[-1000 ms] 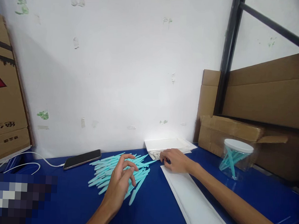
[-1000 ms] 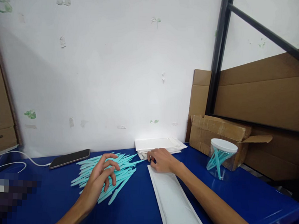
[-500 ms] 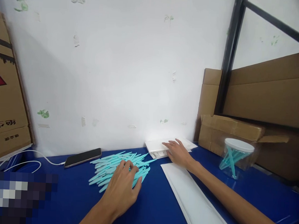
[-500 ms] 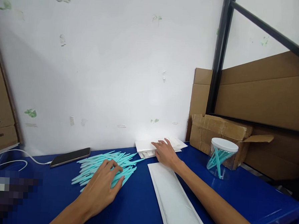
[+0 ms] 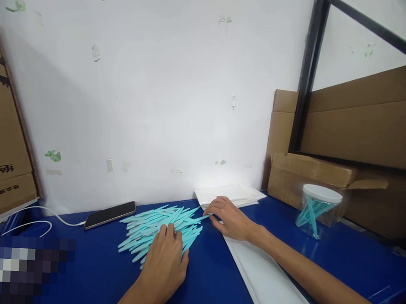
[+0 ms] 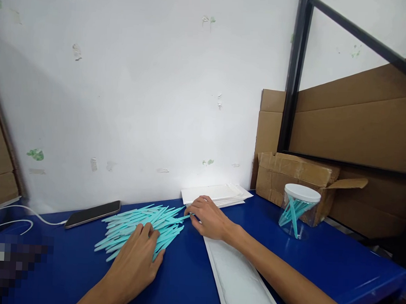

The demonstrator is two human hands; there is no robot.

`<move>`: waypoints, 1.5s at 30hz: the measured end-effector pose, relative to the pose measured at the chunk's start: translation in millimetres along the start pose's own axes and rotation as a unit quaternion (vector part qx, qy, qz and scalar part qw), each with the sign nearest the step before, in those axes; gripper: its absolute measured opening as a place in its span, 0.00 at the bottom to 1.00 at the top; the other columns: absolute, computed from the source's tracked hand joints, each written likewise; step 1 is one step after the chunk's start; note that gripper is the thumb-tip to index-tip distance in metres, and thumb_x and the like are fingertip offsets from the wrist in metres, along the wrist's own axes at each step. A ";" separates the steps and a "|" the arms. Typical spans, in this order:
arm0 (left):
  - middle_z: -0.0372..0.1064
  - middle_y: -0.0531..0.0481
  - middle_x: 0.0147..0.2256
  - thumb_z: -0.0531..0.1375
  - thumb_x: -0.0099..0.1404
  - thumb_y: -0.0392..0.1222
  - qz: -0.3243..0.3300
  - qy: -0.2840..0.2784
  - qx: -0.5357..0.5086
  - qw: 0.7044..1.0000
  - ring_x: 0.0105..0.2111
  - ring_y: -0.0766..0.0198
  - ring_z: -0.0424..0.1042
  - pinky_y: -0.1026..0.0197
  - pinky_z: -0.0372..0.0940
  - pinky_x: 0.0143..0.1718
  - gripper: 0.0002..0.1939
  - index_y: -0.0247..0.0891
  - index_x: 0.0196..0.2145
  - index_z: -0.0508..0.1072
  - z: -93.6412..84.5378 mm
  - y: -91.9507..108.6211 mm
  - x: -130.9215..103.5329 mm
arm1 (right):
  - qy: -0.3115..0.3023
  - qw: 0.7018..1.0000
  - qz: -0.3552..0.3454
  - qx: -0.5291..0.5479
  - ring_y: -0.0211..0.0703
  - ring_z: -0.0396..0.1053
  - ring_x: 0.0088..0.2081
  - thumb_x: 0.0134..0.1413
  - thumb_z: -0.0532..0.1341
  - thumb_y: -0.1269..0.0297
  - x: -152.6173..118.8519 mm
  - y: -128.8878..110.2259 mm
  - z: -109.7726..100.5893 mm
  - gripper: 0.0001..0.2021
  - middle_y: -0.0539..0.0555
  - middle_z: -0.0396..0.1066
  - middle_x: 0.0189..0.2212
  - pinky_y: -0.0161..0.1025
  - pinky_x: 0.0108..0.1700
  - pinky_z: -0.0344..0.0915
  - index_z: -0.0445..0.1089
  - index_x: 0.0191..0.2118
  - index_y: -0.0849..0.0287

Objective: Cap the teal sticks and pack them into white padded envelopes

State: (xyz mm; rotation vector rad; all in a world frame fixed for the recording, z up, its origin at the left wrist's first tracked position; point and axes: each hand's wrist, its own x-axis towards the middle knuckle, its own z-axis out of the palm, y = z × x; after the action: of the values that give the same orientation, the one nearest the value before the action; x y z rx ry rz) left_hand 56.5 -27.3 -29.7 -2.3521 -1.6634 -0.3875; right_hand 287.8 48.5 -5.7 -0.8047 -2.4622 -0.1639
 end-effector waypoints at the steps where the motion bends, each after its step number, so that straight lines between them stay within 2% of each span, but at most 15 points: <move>1: 0.69 0.34 0.43 0.51 0.66 0.41 -0.004 -0.003 0.003 1.000 0.46 0.44 0.66 0.44 0.64 0.48 0.17 0.30 0.42 0.77 -0.5 1.0 0.0 | -0.005 1.000 -0.006 0.004 0.48 0.70 0.47 0.62 0.54 0.74 0.4 -4.2 0.0 0.14 0.56 0.76 0.41 0.51 0.57 0.56 0.73 0.47 0.56; 4: 0.70 0.33 0.42 0.52 0.65 0.39 -0.017 -0.015 0.007 1.000 0.45 0.44 0.67 0.44 0.65 0.47 0.16 0.29 0.41 0.76 -2.4 4.6 -0.3 | -0.028 0.999 -0.024 0.017 0.47 0.70 0.47 0.64 0.55 0.70 0.4 -12.8 -0.3 0.12 0.55 0.76 0.42 0.49 0.58 0.56 0.74 0.47 0.56; 6: 0.70 0.32 0.42 0.52 0.65 0.37 -0.016 -0.030 0.008 0.999 0.45 0.43 0.67 0.44 0.65 0.47 0.15 0.28 0.42 0.76 -3.4 7.0 -0.8 | -0.046 0.998 -0.038 0.024 0.48 0.69 0.48 0.65 0.57 0.63 -0.2 -16.5 -0.6 0.11 0.56 0.76 0.44 0.49 0.58 0.56 0.73 0.48 0.57; 10: 0.71 0.30 0.43 0.51 0.64 0.33 -0.009 -0.054 0.020 0.998 0.47 0.41 0.68 0.43 0.64 0.49 0.17 0.26 0.44 0.76 -3.1 10.1 -2.1 | -0.079 0.995 -0.053 0.034 0.51 0.68 0.50 0.60 0.62 0.47 -1.9 -24.8 -0.3 0.23 0.58 0.75 0.46 0.50 0.58 0.55 0.72 0.53 0.57; 13: 0.72 0.31 0.42 0.52 0.62 0.32 -0.014 -0.057 0.026 0.998 0.47 0.41 0.68 0.43 0.64 0.49 0.16 0.27 0.43 0.76 -2.1 10.0 -2.1 | -0.095 0.992 -0.066 0.051 0.51 0.69 0.49 0.55 0.64 0.43 -2.8 -33.4 2.7 0.29 0.58 0.74 0.46 0.49 0.58 0.56 0.70 0.55 0.57; 16: 0.72 0.33 0.43 0.52 0.61 0.31 -0.009 -0.071 0.030 0.997 0.47 0.43 0.69 0.45 0.64 0.49 0.16 0.28 0.43 0.77 -3.0 9.7 -2.2 | -0.113 0.988 -0.086 0.064 0.50 0.69 0.48 0.54 0.65 0.43 -3.4 -41.9 8.3 0.29 0.57 0.74 0.46 0.47 0.56 0.57 0.70 0.56 0.56; 20: 0.73 0.34 0.41 0.51 0.66 0.35 0.017 -0.076 0.034 0.996 0.46 0.44 0.70 0.45 0.63 0.49 0.16 0.30 0.43 0.77 -3.2 11.9 -3.7 | -0.129 0.986 -0.094 0.041 0.49 0.69 0.46 0.60 0.61 0.46 -3.9 -48.1 13.8 0.25 0.58 0.73 0.45 0.44 0.52 0.61 0.70 0.55 0.57; 24: 0.74 0.35 0.39 0.54 0.64 0.34 0.024 -0.028 0.027 0.999 0.43 0.44 0.71 0.45 0.62 0.47 0.12 0.32 0.40 0.77 9.8 11.6 -2.6 | -0.135 0.985 -0.106 0.008 0.46 0.69 0.42 0.65 0.57 0.47 -3.5 -46.6 13.5 0.21 0.57 0.72 0.42 0.42 0.47 0.62 0.69 0.52 0.58; 27: 0.74 0.37 0.36 0.57 0.63 0.37 0.035 0.024 -0.029 0.999 0.42 0.45 0.71 0.45 0.60 0.49 0.08 0.35 0.37 0.76 23.7 7.8 -0.6 | -0.131 0.985 -0.113 -0.002 0.46 0.69 0.40 0.66 0.55 0.47 -1.9 -45.0 12.2 0.20 0.56 0.71 0.39 0.40 0.43 0.63 0.69 0.47 0.59; 29: 0.74 0.37 0.35 0.58 0.64 0.40 0.034 0.039 -0.077 0.996 0.42 0.45 0.72 0.45 0.60 0.49 0.07 0.35 0.37 0.75 28.1 6.1 0.4 | -0.140 0.984 -0.108 -0.011 0.46 0.69 0.39 0.66 0.55 0.46 -0.6 -45.2 11.7 0.19 0.55 0.71 0.37 0.39 0.41 0.62 0.68 0.45 0.59; 32: 0.74 0.38 0.33 0.58 0.67 0.43 0.013 0.009 -0.103 0.995 0.40 0.44 0.74 0.50 0.62 0.43 0.09 0.36 0.39 0.74 21.4 7.1 2.2 | -0.154 0.984 -0.090 -0.030 0.46 0.70 0.36 0.64 0.56 0.45 0.2 -46.3 11.7 0.19 0.53 0.72 0.35 0.38 0.36 0.61 0.66 0.42 0.59; 36: 0.76 0.36 0.36 0.54 0.71 0.46 0.003 -0.095 -0.040 0.995 0.38 0.42 0.76 0.53 0.63 0.34 0.14 0.34 0.46 0.73 -3.0 11.2 6.2 | -0.146 0.986 -0.080 -0.031 0.42 0.70 0.31 0.67 0.54 0.48 -1.4 -45.1 10.9 0.17 0.51 0.72 0.32 0.37 0.29 0.56 0.67 0.39 0.57; 37: 0.76 0.37 0.38 0.53 0.72 0.48 0.011 -0.104 -0.033 0.994 0.38 0.42 0.77 0.53 0.63 0.33 0.16 0.35 0.47 0.73 -8.5 11.2 6.9 | -0.143 0.986 -0.081 -0.024 0.41 0.70 0.30 0.68 0.52 0.49 -1.9 -44.2 10.1 0.16 0.51 0.72 0.32 0.37 0.28 0.55 0.67 0.39 0.57; 40: 0.76 0.40 0.40 0.47 0.74 0.52 0.057 -0.095 -0.039 0.993 0.39 0.45 0.77 0.53 0.63 0.34 0.20 0.37 0.46 0.72 -17.7 7.7 6.6 | -0.144 0.987 -0.077 0.007 0.40 0.68 0.29 0.71 0.50 0.51 -3.0 -41.5 7.1 0.17 0.51 0.73 0.33 0.36 0.28 0.54 0.66 0.38 0.57; 45: 0.74 0.46 0.43 0.45 0.75 0.48 0.110 -0.046 -0.085 0.989 0.41 0.50 0.74 0.52 0.64 0.38 0.16 0.43 0.48 0.69 -14.3 -2.7 0.2 | -0.174 0.982 -0.066 0.028 0.39 0.66 0.29 0.73 0.46 0.55 -3.7 -38.5 4.2 0.16 0.51 0.72 0.34 0.36 0.30 0.52 0.64 0.39 0.57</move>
State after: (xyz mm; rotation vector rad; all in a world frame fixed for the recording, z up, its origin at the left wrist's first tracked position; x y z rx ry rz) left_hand 52.9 -31.1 -16.1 -2.6822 -1.4381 -0.3975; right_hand 266.1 16.4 -9.2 -0.6917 -2.8368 -0.0004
